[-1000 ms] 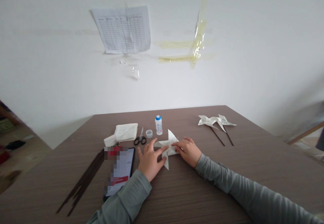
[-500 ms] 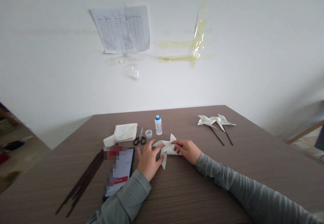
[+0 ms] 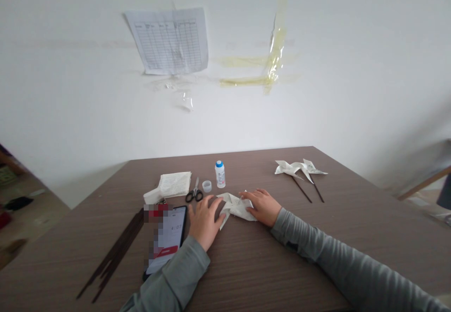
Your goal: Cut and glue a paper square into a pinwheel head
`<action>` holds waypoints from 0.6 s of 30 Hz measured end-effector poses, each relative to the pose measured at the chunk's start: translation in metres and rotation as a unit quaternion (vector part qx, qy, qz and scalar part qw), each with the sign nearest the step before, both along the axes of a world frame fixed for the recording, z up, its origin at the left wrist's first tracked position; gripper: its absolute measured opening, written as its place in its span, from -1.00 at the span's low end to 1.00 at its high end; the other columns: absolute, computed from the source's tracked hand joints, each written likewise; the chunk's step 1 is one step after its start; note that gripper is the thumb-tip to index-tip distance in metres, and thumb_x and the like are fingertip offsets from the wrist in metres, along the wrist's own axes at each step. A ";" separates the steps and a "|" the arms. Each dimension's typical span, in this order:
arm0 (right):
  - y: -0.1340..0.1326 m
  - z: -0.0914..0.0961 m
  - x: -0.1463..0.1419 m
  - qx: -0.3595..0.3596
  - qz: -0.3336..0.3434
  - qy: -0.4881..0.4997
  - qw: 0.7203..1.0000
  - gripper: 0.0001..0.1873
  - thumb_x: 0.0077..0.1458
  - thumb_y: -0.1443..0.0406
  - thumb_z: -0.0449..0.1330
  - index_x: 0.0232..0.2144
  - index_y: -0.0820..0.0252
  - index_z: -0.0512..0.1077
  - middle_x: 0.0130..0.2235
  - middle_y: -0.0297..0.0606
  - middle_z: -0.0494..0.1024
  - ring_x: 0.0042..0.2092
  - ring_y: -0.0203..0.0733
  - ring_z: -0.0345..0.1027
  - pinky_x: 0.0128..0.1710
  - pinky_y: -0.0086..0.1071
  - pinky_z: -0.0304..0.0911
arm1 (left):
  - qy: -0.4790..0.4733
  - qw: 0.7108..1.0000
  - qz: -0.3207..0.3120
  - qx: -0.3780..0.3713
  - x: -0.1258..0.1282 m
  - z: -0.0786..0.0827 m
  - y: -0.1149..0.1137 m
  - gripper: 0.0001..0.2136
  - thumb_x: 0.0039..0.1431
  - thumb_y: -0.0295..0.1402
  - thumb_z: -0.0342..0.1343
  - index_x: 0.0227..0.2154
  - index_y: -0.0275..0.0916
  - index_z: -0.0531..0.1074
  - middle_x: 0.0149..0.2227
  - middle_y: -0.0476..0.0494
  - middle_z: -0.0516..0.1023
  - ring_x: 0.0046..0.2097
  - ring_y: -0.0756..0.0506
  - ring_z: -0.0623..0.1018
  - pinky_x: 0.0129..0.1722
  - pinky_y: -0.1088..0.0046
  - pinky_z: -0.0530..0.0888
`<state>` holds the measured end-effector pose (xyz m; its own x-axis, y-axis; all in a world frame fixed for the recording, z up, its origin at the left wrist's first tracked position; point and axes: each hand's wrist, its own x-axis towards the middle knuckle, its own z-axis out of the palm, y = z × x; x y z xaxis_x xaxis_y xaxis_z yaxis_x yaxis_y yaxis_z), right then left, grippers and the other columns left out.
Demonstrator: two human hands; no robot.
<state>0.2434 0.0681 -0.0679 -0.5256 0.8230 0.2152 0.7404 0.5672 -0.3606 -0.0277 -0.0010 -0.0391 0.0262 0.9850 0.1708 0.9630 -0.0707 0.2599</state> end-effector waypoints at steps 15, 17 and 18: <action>0.006 -0.001 0.000 0.015 -0.034 0.064 0.997 -0.35 0.32 0.39 0.56 0.40 -0.12 0.80 0.09 -0.21 0.95 0.07 0.18 0.87 0.35 0.03 0.66 | 0.009 1.000 0.018 -0.003 0.002 0.004 -0.004 -0.58 0.58 -0.37 0.42 0.38 0.05 0.85 0.58 -0.33 0.74 0.62 -0.52 0.67 0.71 -0.46 0.50; 0.014 -0.006 0.001 0.035 -0.021 0.091 0.995 -0.38 0.37 0.40 0.53 0.40 -0.11 0.79 0.12 -0.20 0.93 0.09 0.15 0.86 0.36 0.05 0.69 | 0.009 1.000 0.019 -0.018 0.004 0.005 -0.005 -0.57 0.60 -0.37 0.41 0.41 0.03 0.84 0.60 -0.35 0.72 0.64 -0.53 0.65 0.74 -0.51 0.45; 0.021 -0.008 0.001 0.047 -0.012 0.102 0.994 -0.40 0.39 0.40 0.52 0.40 -0.11 0.79 0.14 -0.19 0.92 0.11 0.14 0.85 0.37 0.07 0.70 | 0.007 1.000 0.016 -0.020 0.003 0.005 -0.005 -0.56 0.61 -0.37 0.39 0.42 0.03 0.84 0.61 -0.36 0.72 0.64 -0.54 0.64 0.74 -0.53 0.44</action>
